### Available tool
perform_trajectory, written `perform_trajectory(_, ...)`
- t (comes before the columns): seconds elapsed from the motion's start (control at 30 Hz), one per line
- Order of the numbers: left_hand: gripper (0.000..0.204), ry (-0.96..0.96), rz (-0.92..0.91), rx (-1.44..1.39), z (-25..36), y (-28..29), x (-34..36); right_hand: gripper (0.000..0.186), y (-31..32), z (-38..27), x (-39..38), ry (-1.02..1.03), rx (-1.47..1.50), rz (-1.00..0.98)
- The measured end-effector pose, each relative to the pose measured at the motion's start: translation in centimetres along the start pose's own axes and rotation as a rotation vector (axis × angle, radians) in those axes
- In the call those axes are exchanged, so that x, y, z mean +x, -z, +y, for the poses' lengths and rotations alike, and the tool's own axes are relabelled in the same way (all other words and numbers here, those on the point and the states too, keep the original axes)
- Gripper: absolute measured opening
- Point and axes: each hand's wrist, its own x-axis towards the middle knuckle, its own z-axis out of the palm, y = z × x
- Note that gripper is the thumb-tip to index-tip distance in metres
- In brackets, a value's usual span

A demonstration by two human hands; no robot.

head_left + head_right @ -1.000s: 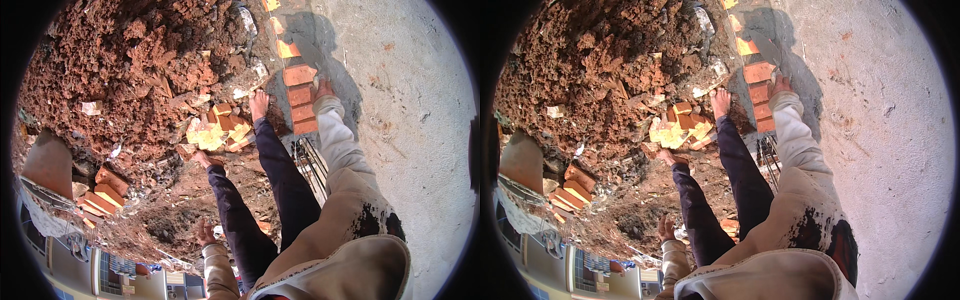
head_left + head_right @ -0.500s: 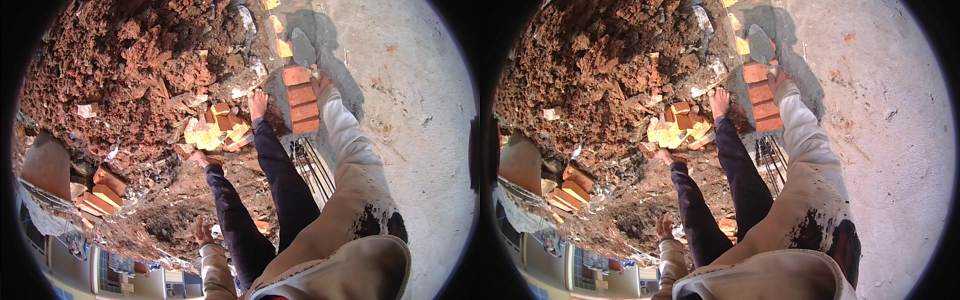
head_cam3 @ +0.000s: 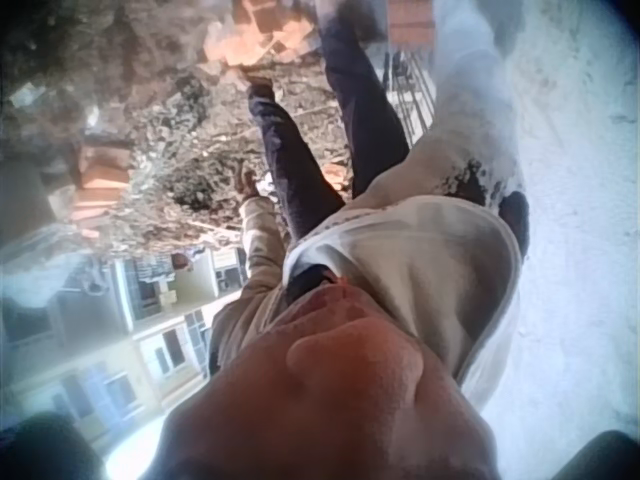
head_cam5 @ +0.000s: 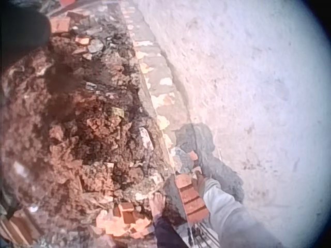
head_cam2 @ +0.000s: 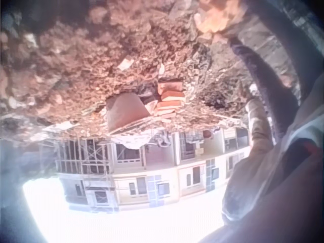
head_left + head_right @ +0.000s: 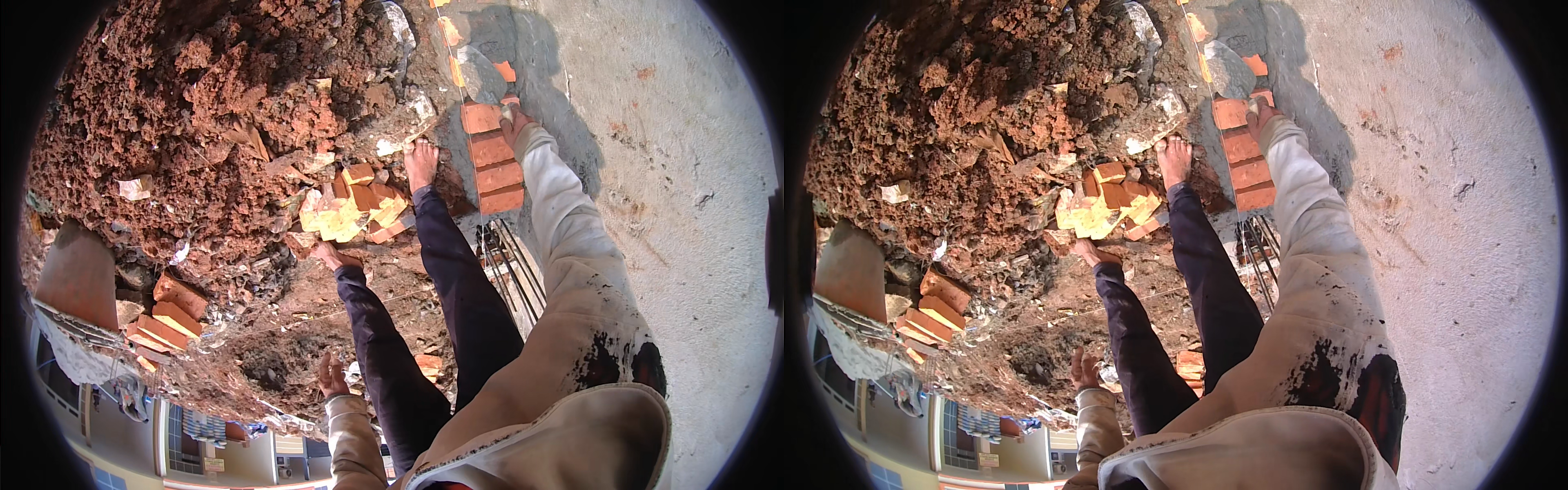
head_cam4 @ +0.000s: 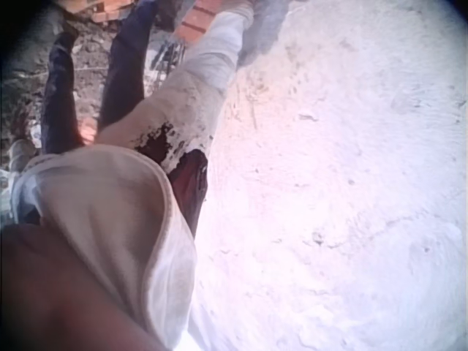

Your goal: The person scoops mortar from a head pan with a trowel and spreads it along a foundation line. They then pick up red bricks one at a time, place them onto the mortar, and tap them into alignment. The person repeats this process to extend a low brick wall.

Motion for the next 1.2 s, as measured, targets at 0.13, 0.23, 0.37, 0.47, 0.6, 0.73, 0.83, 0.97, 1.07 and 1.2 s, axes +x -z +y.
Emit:
perform_trajectory(0.13,0.055,0.036,-0.045,0.036,-0.3,0.2,0.4,0.049,0.7,0.0,-1.2,-0.086,0.009,0.076)
perform_trajectory(0.23,0.060,-0.005,-0.054,0.049,0.1,-0.4,0.0,0.047,-0.7,1.5,-3.3,0.017,-0.105,0.101)
perform_trajectory(0.37,0.055,0.014,-0.068,0.011,0.2,-0.6,-0.2,0.045,-0.7,2.0,-2.2,0.027,-0.247,0.076)
perform_trajectory(0.47,0.044,0.028,-0.025,-0.023,1.3,-1.0,-0.5,0.046,-1.0,3.2,1.3,-0.148,-0.132,0.088)
perform_trajectory(0.6,0.045,0.001,0.017,-0.026,1.3,-0.2,-0.5,0.045,-3.1,2.3,0.7,-0.230,-0.001,0.151)
perform_trajectory(0.73,0.049,0.019,-0.037,-0.016,1.3,0.1,-0.1,0.046,-3.0,-3.7,-1.5,-0.026,0.027,0.175)
perform_trajectory(0.83,0.052,0.013,-0.031,0.089,4.5,-0.9,-1.0,0.051,-1.4,-5.3,-0.2,-0.201,-0.030,0.116)
perform_trajectory(0.97,0.052,-0.027,-0.011,0.095,7.1,-0.1,-0.7,0.056,-2.1,-3.6,2.1,-0.151,-0.277,-0.233)
perform_trajectory(1.07,0.058,-0.024,-0.018,0.091,7.9,-0.1,0.1,0.051,-7.0,-2.4,2.8,0.042,-0.753,-0.239)
perform_trajectory(1.2,0.061,-0.056,-0.021,0.122,7.6,0.5,-0.8,0.047,-4.9,-8.6,2.4,0.328,-0.950,-0.086)
